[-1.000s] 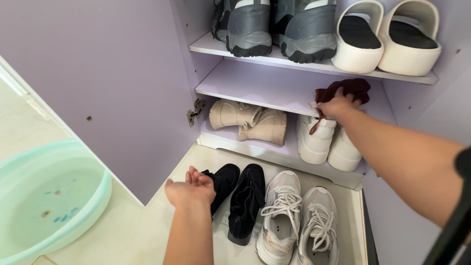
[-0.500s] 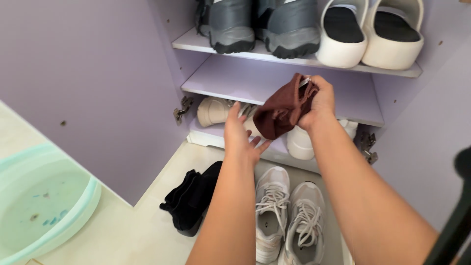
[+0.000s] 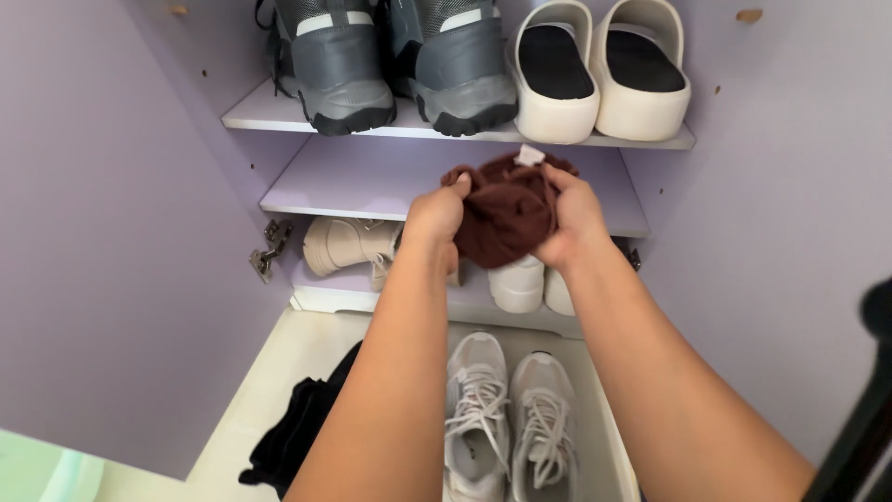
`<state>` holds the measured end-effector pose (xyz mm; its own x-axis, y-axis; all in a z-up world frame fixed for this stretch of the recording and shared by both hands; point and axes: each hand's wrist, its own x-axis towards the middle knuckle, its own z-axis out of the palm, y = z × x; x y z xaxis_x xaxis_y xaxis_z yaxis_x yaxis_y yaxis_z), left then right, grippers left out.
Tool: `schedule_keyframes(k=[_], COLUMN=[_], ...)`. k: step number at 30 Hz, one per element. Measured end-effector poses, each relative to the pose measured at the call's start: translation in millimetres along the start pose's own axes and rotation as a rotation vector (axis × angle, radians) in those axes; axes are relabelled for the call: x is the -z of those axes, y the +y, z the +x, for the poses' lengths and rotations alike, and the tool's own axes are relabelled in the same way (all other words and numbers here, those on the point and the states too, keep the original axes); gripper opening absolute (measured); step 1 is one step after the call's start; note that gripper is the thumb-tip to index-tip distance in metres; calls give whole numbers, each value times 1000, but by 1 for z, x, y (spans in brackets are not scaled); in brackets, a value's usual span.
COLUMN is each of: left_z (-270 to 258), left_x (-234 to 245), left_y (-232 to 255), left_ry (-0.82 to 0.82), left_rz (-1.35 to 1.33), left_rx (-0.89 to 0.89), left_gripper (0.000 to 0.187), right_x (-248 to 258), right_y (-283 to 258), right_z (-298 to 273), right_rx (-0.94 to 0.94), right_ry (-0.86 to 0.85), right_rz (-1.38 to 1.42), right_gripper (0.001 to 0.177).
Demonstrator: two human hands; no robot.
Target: The person wipes several pairs of shoes and the interior shelves of a shoe cabinet using a brown cloth. They remove shoes from the shelves, wipe them, and place them back, then wipe the shelves and wring the cloth in a basin of water before continuing.
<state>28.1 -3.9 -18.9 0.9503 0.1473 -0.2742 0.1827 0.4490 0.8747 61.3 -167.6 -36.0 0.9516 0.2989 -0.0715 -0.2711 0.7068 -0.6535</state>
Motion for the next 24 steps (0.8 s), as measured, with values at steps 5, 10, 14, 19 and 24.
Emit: schedule_keyframes(k=[5, 10, 14, 19, 24], left_z=[5, 25, 46, 91, 121], left_x=[43, 48, 45, 92, 136], left_y=[-2, -11, -11, -4, 14], left_ry=[-8, -176, -136, 162, 316], left_rz=[-185, -283, 183, 1011, 1448], left_rx=[118, 61, -22, -417, -404], left_gripper=[33, 29, 30, 47, 57], right_x=[9, 30, 60, 72, 30], right_y=[29, 60, 61, -14, -45], right_z=[-23, -18, 7, 22, 40], right_rx=[-102, -227, -274, 77, 91], right_ry=[110, 33, -447, 69, 158], right_rz=[34, 74, 236, 66, -355], right_gripper=[44, 42, 29, 32, 45])
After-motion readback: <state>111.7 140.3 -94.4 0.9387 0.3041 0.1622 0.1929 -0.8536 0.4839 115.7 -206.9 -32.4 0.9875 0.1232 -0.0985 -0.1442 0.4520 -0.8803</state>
